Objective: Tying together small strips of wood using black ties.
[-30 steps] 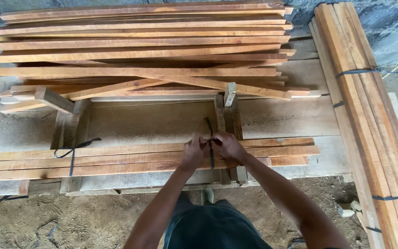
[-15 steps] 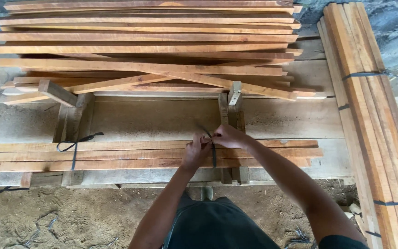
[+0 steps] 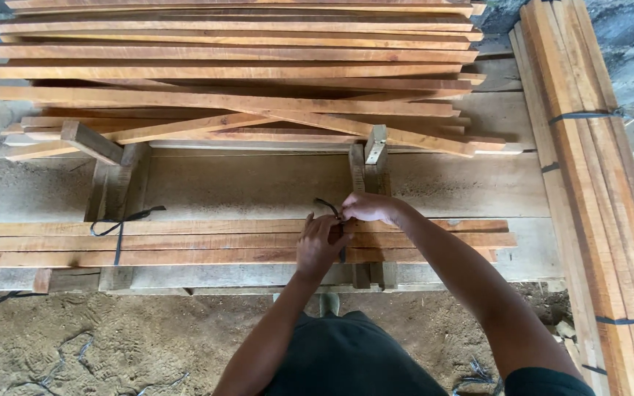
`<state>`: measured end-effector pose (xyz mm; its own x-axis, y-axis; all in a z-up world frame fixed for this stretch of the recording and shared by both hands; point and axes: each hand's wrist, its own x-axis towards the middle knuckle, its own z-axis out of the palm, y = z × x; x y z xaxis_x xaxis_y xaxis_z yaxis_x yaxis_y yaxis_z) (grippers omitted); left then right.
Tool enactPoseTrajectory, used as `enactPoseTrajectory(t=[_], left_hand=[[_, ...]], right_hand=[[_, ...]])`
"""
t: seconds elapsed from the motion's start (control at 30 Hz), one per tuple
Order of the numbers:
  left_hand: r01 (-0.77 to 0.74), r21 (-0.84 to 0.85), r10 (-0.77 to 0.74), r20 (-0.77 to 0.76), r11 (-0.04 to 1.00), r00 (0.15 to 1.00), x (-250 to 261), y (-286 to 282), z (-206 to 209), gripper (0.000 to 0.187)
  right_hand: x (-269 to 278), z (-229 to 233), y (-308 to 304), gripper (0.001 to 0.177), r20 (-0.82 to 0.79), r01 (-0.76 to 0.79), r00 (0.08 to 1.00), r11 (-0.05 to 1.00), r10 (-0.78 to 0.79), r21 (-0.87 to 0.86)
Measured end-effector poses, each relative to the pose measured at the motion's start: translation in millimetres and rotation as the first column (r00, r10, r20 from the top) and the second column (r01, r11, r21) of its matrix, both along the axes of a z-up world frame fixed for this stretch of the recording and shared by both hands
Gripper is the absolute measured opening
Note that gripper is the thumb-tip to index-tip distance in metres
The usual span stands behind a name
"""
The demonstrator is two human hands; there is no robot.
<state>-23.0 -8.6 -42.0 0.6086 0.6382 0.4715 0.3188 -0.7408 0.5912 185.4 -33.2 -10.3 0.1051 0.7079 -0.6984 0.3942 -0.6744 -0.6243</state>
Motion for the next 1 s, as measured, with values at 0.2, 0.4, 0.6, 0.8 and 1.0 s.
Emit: enactPoseTrajectory(t=[0.2, 0.4, 0.6, 0.8, 1.0], left_hand=[[-0.067, 0.072, 0.068, -0.014, 0.995, 0.998, 14.8, 0.5, -14.7, 0.025], [-0.026, 0.263, 0.04, -0.047, 0.965, 0.998, 17.4, 8.9, -40.3, 0.014], [0.0, 0.179, 0.019, -0.109, 0.984, 0.994, 18.2, 11.9, -42.6, 0.011], [0.109, 0.186, -0.042, -0.332, 0.977, 0.942, 11.3, 12.7, 13.8, 0.025], [0.076, 0.281, 0.0, -0.263, 0.957, 0.965, -1.7, 8.9, 5.7, 0.016]], right_hand=[[2.9, -3.0, -2.7, 0.058, -0.079, 0.051, 0.996, 0.999, -0.051, -0.007], [11.5, -22.1, -1.3, 0.051, -0.147, 0.035, 0.989, 0.999, -0.032, 0.018], [1.4, 6.3, -8.1, 0.062, -0.132, 0.003, 0.991, 0.999, 0.004, 0.053], [10.7, -44.2, -13.7, 0.05, 0.06, -0.127, 0.992, 0.926, 0.113, 0.356], [13.0, -62.5, -22.9, 0.017, 0.029, -0.028, 0.999, 0.895, 0.017, 0.446]])
